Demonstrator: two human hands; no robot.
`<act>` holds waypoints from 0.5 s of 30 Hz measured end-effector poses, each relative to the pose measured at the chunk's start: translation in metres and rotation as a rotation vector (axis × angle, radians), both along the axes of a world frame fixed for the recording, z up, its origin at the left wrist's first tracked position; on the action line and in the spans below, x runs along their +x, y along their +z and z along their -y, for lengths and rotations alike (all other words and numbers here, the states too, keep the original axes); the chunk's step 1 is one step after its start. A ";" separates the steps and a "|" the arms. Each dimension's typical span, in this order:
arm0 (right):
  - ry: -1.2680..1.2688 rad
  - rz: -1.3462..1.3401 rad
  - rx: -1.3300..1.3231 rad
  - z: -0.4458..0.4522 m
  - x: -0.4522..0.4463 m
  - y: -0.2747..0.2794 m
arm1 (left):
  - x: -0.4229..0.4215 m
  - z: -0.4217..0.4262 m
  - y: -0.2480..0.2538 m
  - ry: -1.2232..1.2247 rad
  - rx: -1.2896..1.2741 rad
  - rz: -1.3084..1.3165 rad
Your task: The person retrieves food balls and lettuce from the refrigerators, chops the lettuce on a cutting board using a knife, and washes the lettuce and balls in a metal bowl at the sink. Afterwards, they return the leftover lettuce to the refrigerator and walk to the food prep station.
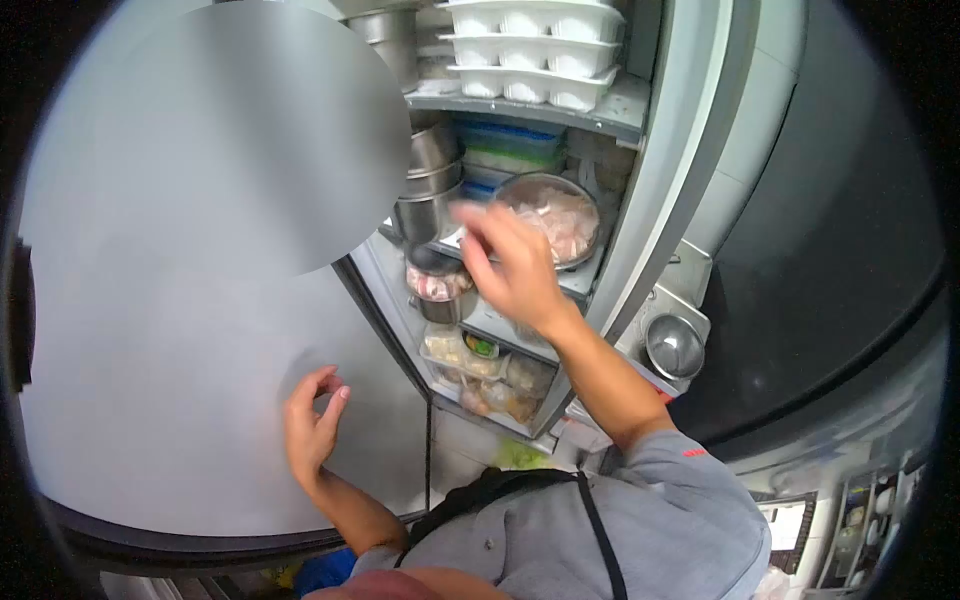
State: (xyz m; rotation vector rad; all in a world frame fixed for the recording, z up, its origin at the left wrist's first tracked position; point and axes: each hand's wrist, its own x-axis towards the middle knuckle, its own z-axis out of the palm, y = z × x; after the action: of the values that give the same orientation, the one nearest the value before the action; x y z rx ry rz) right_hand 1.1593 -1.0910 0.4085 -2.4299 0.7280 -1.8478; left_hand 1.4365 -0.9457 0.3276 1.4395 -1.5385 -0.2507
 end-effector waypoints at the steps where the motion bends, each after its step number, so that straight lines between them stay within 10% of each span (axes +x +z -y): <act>1: 0.068 0.175 0.031 0.017 0.023 0.029 | -0.001 0.002 0.004 -0.013 0.025 -0.010; 3: 0.115 0.231 0.206 0.062 0.060 0.090 | -0.004 0.013 0.015 -0.027 0.047 -0.015; 5: -0.183 0.333 -0.369 0.138 0.110 0.142 | -0.012 0.036 0.034 -0.105 -0.120 0.065; 7: -0.486 -0.068 0.387 0.114 0.123 0.192 | -0.023 0.060 0.048 -0.146 -0.241 -0.041; 15: -0.328 0.055 0.008 0.110 0.108 0.188 | -0.035 0.151 0.087 -0.266 -0.215 -0.541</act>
State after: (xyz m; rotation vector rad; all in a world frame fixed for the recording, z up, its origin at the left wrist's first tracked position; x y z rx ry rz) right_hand 1.2669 -1.2006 0.5963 -2.3581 1.1886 -1.9984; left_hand 1.4015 -1.0965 0.4146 0.8983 -1.2552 -0.5659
